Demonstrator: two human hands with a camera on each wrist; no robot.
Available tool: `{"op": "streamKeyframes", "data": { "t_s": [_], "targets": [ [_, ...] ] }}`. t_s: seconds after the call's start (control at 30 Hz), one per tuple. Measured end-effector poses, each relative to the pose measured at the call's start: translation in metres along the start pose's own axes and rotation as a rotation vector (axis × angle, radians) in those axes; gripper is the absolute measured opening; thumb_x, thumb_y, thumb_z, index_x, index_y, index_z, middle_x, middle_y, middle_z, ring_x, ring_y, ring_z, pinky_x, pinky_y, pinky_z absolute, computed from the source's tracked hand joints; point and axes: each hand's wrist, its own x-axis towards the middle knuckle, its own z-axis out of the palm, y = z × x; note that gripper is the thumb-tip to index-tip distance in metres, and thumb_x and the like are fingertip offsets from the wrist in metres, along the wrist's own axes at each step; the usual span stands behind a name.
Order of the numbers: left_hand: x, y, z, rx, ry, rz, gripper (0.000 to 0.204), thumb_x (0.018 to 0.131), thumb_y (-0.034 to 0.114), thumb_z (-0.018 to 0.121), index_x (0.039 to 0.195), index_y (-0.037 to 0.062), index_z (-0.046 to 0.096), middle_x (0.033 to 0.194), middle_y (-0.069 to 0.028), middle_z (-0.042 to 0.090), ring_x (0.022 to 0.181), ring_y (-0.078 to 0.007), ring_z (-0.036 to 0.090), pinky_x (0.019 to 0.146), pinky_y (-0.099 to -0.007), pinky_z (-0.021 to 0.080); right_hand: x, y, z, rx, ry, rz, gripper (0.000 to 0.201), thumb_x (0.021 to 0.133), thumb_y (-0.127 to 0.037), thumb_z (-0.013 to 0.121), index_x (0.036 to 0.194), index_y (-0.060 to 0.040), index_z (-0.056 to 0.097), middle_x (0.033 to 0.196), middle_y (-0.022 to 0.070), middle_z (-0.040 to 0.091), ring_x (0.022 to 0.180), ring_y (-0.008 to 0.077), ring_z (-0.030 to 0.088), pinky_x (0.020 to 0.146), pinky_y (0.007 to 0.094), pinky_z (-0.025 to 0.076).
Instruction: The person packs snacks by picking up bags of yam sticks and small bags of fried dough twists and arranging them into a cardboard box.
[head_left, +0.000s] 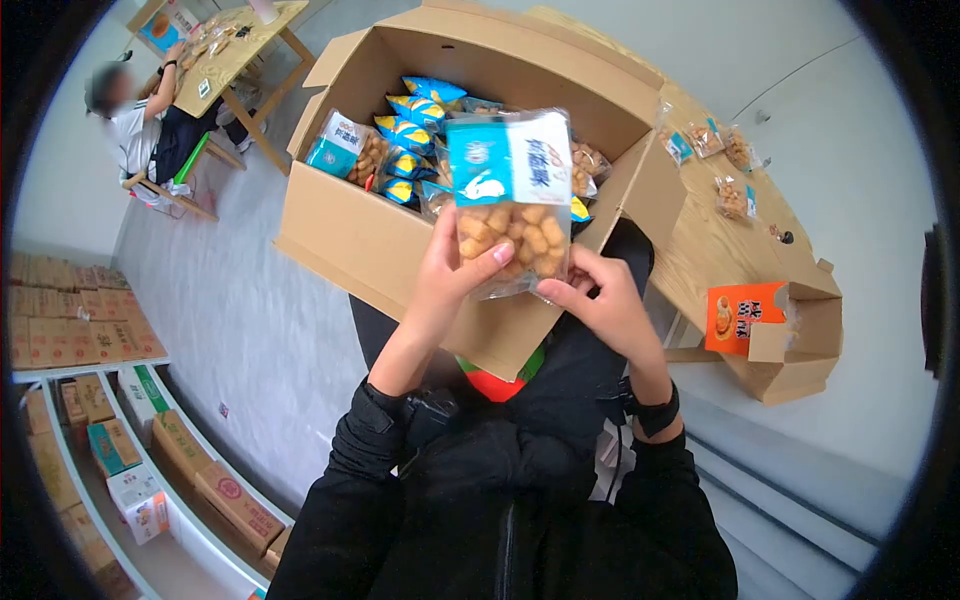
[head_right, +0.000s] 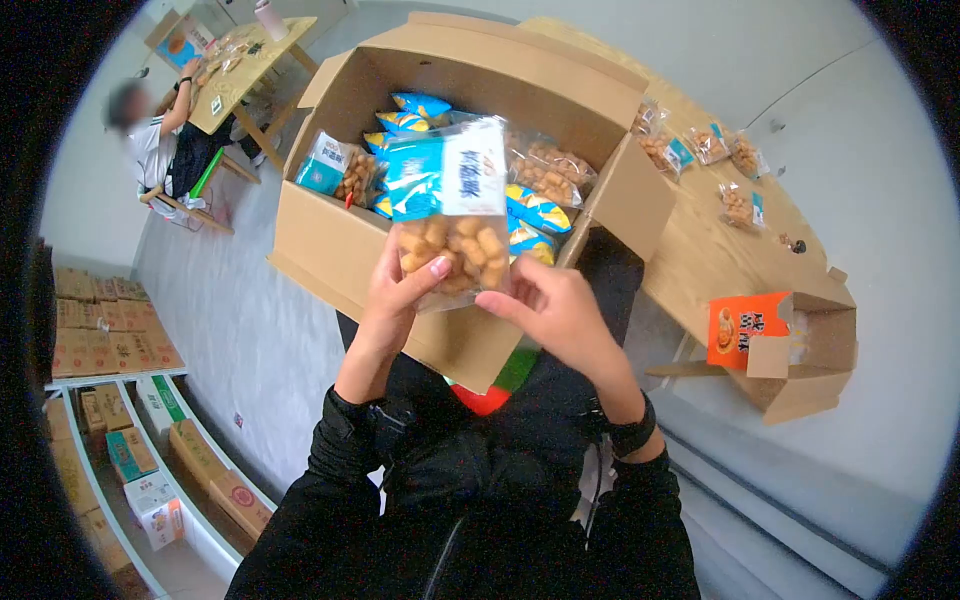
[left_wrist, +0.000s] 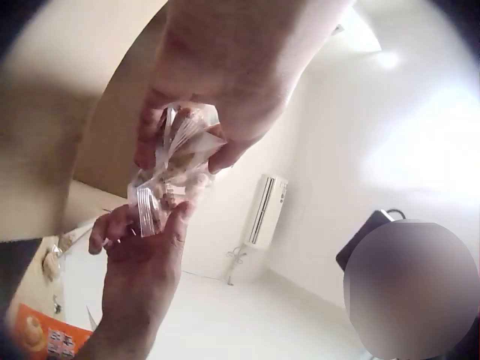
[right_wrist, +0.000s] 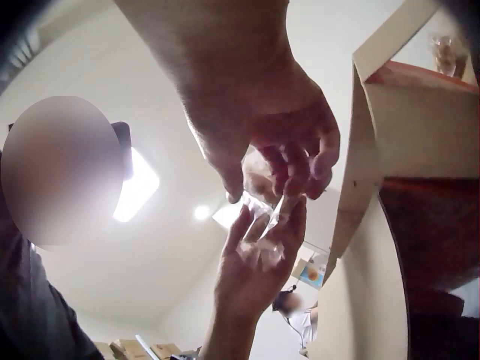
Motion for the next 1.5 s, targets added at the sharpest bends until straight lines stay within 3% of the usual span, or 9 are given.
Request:
{"op": "streamKeyframes", "data": {
  "t_s": [0.1,0.23,0.5,0.7,0.83,0.9,1.13,1.3,1.5],
  "targets": [
    [-0.003,-0.001,-0.007,0.076,-0.044,-0.009,0.059,0.068,0.009,0.06,0.114,0.0035,0.025,0.112,-0.0092,0.036,0.103,-0.0162,0.037,0.084,-0.0302,0.033,-0.004,0.013,0.012,0.268,0.05,0.116,0.024,0.075,-0.023,0.053,0.07,0.0002,0.051,0.06,0.0007,0.047,0.054,0.0053,0.041,0.047,0.0195,0.034],
    [-0.012,-0.005,-0.012,0.093,-0.149,-0.017,0.067,0.064,0.006,0.063,0.117,0.003,0.021,0.117,-0.0104,0.03,0.108,-0.0172,0.031,0.087,-0.0312,0.031,-0.004,0.024,0.017,0.441,0.075,0.095,0.02,0.076,-0.02,0.052,0.071,0.0001,0.051,0.06,0.0,0.047,0.055,0.0052,0.041,0.049,0.0193,0.034],
    [-0.023,-0.011,-0.028,0.079,-0.08,-0.271,0.057,0.065,-0.002,0.06,0.114,-0.0027,0.031,0.102,-0.0086,0.049,0.091,-0.0144,0.048,0.081,-0.0255,0.037,-0.013,0.042,0.023,0.513,-0.046,0.095,0.021,0.075,-0.017,0.055,0.065,0.0012,0.052,0.062,-0.0006,0.047,0.057,0.0047,0.041,0.053,0.0185,0.034],
    [-0.024,-0.004,-0.029,0.052,-0.127,-0.28,0.05,0.066,-0.001,0.058,0.111,-0.0034,0.035,0.099,-0.0084,0.051,0.087,-0.0121,0.05,0.077,-0.0233,0.038,-0.018,0.031,0.026,0.748,-0.057,0.137,0.02,0.073,-0.015,0.056,0.064,0.0018,0.054,0.064,0.0019,0.05,0.059,0.0057,0.044,0.054,0.0191,0.035],
    [-0.029,-0.008,-0.03,0.038,-0.161,-0.236,0.043,0.069,0.003,0.057,0.108,-0.0034,0.039,0.095,-0.0091,0.053,0.082,-0.0119,0.051,0.072,-0.0231,0.04,-0.023,0.031,0.031,0.618,0.055,0.064,0.014,0.074,-0.008,0.054,0.067,0.0048,0.053,0.072,0.0051,0.05,0.066,0.0077,0.046,0.059,0.0202,0.036],
    [-0.034,-0.007,-0.026,0.149,-0.211,-0.464,0.031,0.072,0.007,0.055,0.099,-0.0033,0.046,0.086,-0.01,0.056,0.074,-0.0115,0.053,0.067,-0.0224,0.042,-0.027,0.033,0.035,0.475,0.132,-0.007,0.013,0.074,-0.007,0.053,0.068,0.0048,0.053,0.076,0.0042,0.049,0.068,0.0069,0.045,0.06,0.0195,0.036],
    [-0.035,-0.026,-0.031,0.195,-0.189,-0.447,0.013,0.075,0.009,0.053,0.077,-0.0033,0.056,0.067,-0.0093,0.059,0.062,-0.0106,0.054,0.06,-0.0209,0.043,-0.032,0.033,0.036,0.388,0.13,0.092,0.018,0.071,-0.015,0.058,0.066,0.0017,0.052,0.067,0.0032,0.051,0.063,0.0079,0.048,0.058,0.019,0.037],
    [-0.038,-0.03,-0.025,0.205,-0.168,-0.381,0.013,0.074,0.009,0.053,0.071,-0.0031,0.057,0.062,-0.0075,0.058,0.059,-0.0104,0.053,0.058,-0.0204,0.042,-0.031,0.034,0.04,0.829,0.18,0.197,0.012,0.069,-0.008,0.059,0.071,0.0012,0.052,0.069,0.0046,0.054,0.067,0.0091,0.051,0.059,0.0198,0.04],
    [-0.041,-0.034,-0.013,0.174,-0.064,-0.368,0.016,0.073,0.01,0.052,0.067,-0.0038,0.056,0.053,-0.0073,0.055,0.05,-0.0131,0.052,0.051,-0.0226,0.04,-0.031,0.039,0.042,1.059,0.262,0.188,0.009,0.068,-0.002,0.056,0.065,-0.002,0.048,0.071,0.0061,0.054,0.066,0.0092,0.05,0.063,0.0207,0.039]
  ]
}}
